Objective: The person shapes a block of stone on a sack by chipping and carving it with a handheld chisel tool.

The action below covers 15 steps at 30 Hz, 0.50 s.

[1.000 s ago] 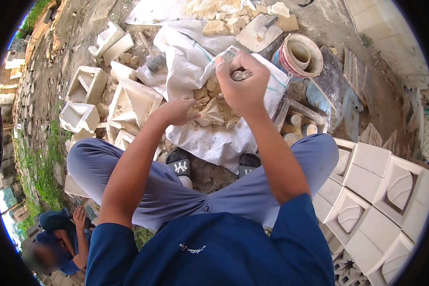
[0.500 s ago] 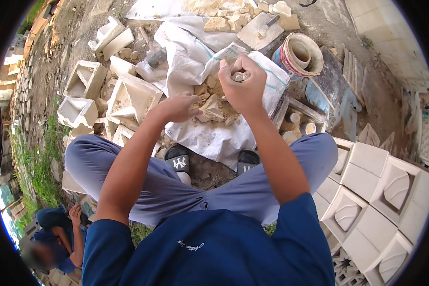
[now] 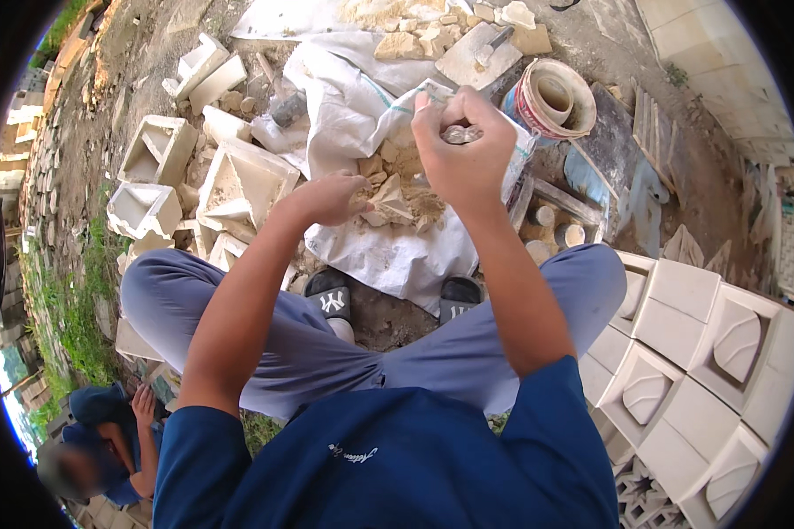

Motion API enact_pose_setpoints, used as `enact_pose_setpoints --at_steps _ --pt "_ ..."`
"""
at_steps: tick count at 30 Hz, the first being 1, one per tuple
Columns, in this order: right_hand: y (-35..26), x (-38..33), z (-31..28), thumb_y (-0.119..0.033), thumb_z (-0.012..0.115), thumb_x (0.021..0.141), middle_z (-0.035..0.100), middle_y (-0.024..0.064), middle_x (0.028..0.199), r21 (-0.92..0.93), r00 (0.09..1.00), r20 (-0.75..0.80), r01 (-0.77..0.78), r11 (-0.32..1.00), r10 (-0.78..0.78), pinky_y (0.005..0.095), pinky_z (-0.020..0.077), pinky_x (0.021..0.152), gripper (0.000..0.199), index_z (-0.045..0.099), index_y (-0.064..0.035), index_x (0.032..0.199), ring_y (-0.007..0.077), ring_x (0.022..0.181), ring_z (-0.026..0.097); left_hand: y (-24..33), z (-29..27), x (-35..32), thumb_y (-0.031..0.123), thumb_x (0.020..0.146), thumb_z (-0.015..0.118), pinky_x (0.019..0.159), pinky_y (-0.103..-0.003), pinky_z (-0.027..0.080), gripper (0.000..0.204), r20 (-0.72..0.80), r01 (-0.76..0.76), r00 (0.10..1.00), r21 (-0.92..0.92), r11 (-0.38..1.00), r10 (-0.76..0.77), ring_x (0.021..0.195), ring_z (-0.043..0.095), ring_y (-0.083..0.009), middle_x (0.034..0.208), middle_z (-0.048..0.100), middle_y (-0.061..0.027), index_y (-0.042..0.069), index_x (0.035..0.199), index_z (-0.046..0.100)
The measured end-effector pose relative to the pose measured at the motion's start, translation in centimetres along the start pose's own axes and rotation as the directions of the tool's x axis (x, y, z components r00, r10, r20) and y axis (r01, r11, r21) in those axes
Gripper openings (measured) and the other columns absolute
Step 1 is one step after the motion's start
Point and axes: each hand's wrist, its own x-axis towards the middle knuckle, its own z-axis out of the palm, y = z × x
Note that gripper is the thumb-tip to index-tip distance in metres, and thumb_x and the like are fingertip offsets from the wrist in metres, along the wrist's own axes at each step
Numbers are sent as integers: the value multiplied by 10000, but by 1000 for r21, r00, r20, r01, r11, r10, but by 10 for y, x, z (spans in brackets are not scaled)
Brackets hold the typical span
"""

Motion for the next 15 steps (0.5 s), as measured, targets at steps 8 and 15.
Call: enact_pose_setpoints --at_steps 8,15 --pt "9 -1 3 -5 738 827 482 -24 580 46 1000 20 -7 999 6 237 322 505 360 454 -43 609 40 554 389 -5 1 4 430 970 590 1015 -460 451 499 9 5 1000 -14 1000 -5 1214 546 -393 1281 564 -225 84 1328 560" --pt "16 -5 -1 -53 750 844 474 -23 565 -30 998 -38 -41 999 40 239 320 500 365 471 -37 610 39 547 385 -3 3 5 444 946 607 997 -472 466 512 -39 -65 997 -34 997 64 1181 577 -399 1246 595 -244 44 1265 589"
